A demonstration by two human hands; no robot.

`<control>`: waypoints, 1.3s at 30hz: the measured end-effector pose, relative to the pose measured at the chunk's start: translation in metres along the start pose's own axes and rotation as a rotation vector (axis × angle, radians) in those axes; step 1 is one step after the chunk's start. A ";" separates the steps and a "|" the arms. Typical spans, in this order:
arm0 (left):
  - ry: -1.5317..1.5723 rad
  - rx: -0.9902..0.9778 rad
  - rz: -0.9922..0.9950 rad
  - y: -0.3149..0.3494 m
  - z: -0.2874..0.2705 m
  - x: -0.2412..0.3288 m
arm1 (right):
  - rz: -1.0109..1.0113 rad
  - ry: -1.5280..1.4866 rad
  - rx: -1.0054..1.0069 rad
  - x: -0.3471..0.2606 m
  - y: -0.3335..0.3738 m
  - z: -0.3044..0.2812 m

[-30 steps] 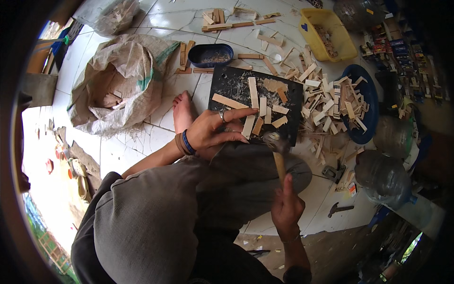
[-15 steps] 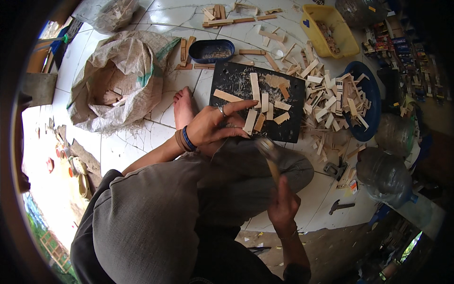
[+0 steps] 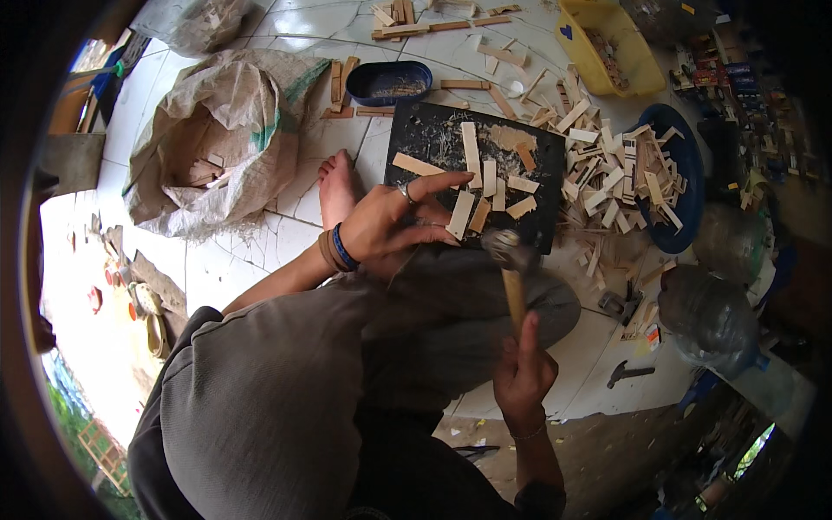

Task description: The person sits on the floor and repeatedly splits small wooden sticks using a hammer and a metal wedge. They pick up sticks from a sack, position them on a black board, strike them with the hammer, and place the split pieces into a blue tray.

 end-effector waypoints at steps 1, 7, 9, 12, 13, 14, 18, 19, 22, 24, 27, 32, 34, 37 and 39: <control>0.008 -0.002 -0.011 0.001 0.001 0.001 | -0.062 -0.097 0.123 -0.002 0.002 -0.002; 0.016 -0.003 -0.015 -0.001 -0.002 0.000 | 0.089 0.140 -0.206 -0.003 -0.003 0.001; 0.030 0.000 -0.017 0.002 -0.001 -0.001 | 0.159 0.006 -0.103 -0.008 -0.003 -0.001; 0.019 0.034 0.006 0.006 0.003 -0.007 | 0.379 -0.083 0.027 -0.005 -0.012 0.004; 0.091 0.070 -0.039 0.006 0.005 -0.009 | 0.463 -0.101 0.070 -0.001 -0.017 0.006; 0.166 0.117 -0.058 0.006 0.008 -0.012 | 0.491 -0.094 0.054 0.004 -0.022 0.010; 0.552 0.308 -0.179 -0.001 0.012 -0.016 | 0.652 -0.124 0.036 0.035 -0.048 0.033; 0.627 0.352 -0.203 -0.003 0.013 -0.014 | 0.702 -0.144 0.044 0.042 -0.053 0.039; 0.662 0.367 -0.240 -0.011 0.010 -0.004 | 0.500 -0.087 0.197 0.051 -0.069 0.058; 0.644 0.384 -0.304 -0.016 0.009 0.004 | 0.513 -0.018 0.177 0.049 -0.076 0.062; 0.722 0.301 -0.304 -0.021 0.006 0.014 | 0.587 0.088 0.144 0.036 -0.086 0.057; 0.897 0.203 -0.415 -0.021 0.011 0.018 | 0.344 -0.471 0.067 -0.006 -0.100 0.033; 0.857 0.197 -0.399 -0.022 0.015 0.017 | 0.175 -0.515 -0.034 -0.018 -0.106 0.030; 0.860 0.173 -0.434 -0.019 0.014 0.016 | 0.181 -0.665 -0.040 -0.026 -0.110 0.036; 0.875 0.177 -0.424 -0.016 0.014 0.016 | 0.200 -0.807 -0.047 -0.024 -0.110 0.042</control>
Point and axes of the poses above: each hand's wrist, its own y-axis away from the middle knuckle, its own z-axis out of the palm, x = y × z, the point moved 1 cm from there along -y, towards the middle knuckle, and after that the axes turned 12 degrees about z, right-handed, at the moved point
